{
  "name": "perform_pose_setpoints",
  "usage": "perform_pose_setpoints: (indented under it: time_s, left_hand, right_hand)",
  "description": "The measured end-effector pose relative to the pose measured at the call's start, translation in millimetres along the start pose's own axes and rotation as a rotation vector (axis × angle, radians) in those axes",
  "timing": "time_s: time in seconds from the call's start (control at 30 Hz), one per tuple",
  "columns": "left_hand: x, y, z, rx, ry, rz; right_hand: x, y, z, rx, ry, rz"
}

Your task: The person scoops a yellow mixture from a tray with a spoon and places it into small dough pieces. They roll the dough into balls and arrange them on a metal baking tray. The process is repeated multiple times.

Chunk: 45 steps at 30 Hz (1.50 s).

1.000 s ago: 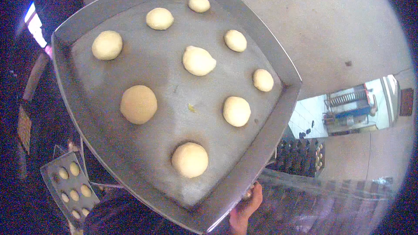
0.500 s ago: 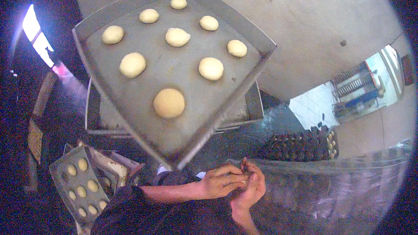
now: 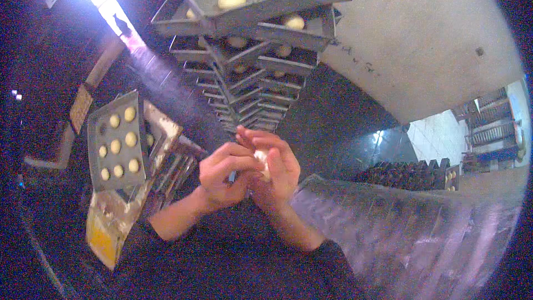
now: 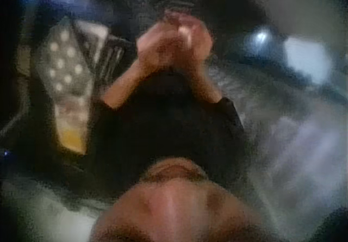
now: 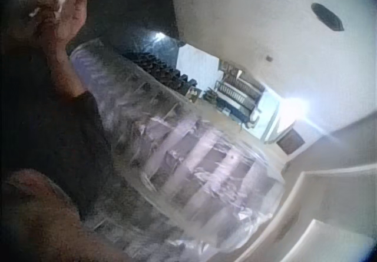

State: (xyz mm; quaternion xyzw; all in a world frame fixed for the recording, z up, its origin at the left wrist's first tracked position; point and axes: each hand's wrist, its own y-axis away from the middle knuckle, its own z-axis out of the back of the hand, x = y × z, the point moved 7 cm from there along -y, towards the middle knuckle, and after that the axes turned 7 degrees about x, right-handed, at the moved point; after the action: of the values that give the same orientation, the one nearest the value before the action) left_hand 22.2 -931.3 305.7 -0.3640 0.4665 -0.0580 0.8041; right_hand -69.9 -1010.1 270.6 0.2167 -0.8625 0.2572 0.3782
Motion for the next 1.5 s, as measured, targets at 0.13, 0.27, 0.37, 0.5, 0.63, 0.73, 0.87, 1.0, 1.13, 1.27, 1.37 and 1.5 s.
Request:
perform_pose_setpoints:
  time_s: [0.13, 0.27, 0.37, 0.5, 0.63, 0.73, 0.87, 1.0, 1.13, 1.27, 1.37, 1.5]
  left_hand:
    - [-43.5, 14.1, 22.2, 0.035, -0.091, -0.023]
    - [-67.6, 26.2, 37.0, -0.056, -0.144, 0.048]
    - [-78.9, 42.4, 54.2, -0.025, -0.176, 0.047]
    - [-83.0, 75.0, 102.6, -0.007, -0.355, 0.015]
    - [-74.3, 100.7, 178.6, -0.111, -0.436, 0.104]
    - [-40.0, 128.2, 236.2, -0.174, 0.009, 0.369]
    - [11.7, 180.9, 303.2, -0.075, 0.540, 0.573]
    - [44.0, 224.9, 375.4, -0.155, 0.742, 0.543]
    - [80.4, 253.0, 436.0, -0.250, 0.718, 0.633]
    - [130.3, 298.6, 484.0, -0.460, 0.799, 0.627]
    - [164.1, 361.2, 530.9, -0.656, 0.750, 0.684]
    - [194.2, 452.5, 599.4, -0.655, -0.218, 0.982]
  right_hand:
    - [4.4, 23.0, -31.1, -0.006, -0.222, -0.037]
    - [14.2, 38.7, -52.0, 0.086, -0.151, 0.178]
    - [3.3, 51.3, -74.0, 0.114, -0.293, 0.136]
    - [-38.5, 64.1, -116.7, 0.087, -0.305, -0.130]
    - [-97.9, 81.4, -164.6, 0.168, -0.245, -0.246]
    - [-139.4, 92.4, -219.8, 0.300, -0.382, -0.324]
    - [-210.8, 102.7, -297.2, 0.344, -0.598, -0.533]
    - [-276.3, 107.6, -360.5, 0.324, -0.695, -0.693]
    - [-340.0, 106.4, -406.7, 0.387, -0.560, -0.747]
    - [-412.0, 106.6, -427.7, 0.310, -0.559, -0.843]
    - [-466.7, 107.6, -447.2, 0.226, -0.520, -0.946]
    - [-563.3, 114.9, -412.2, 0.132, -0.157, -1.068]
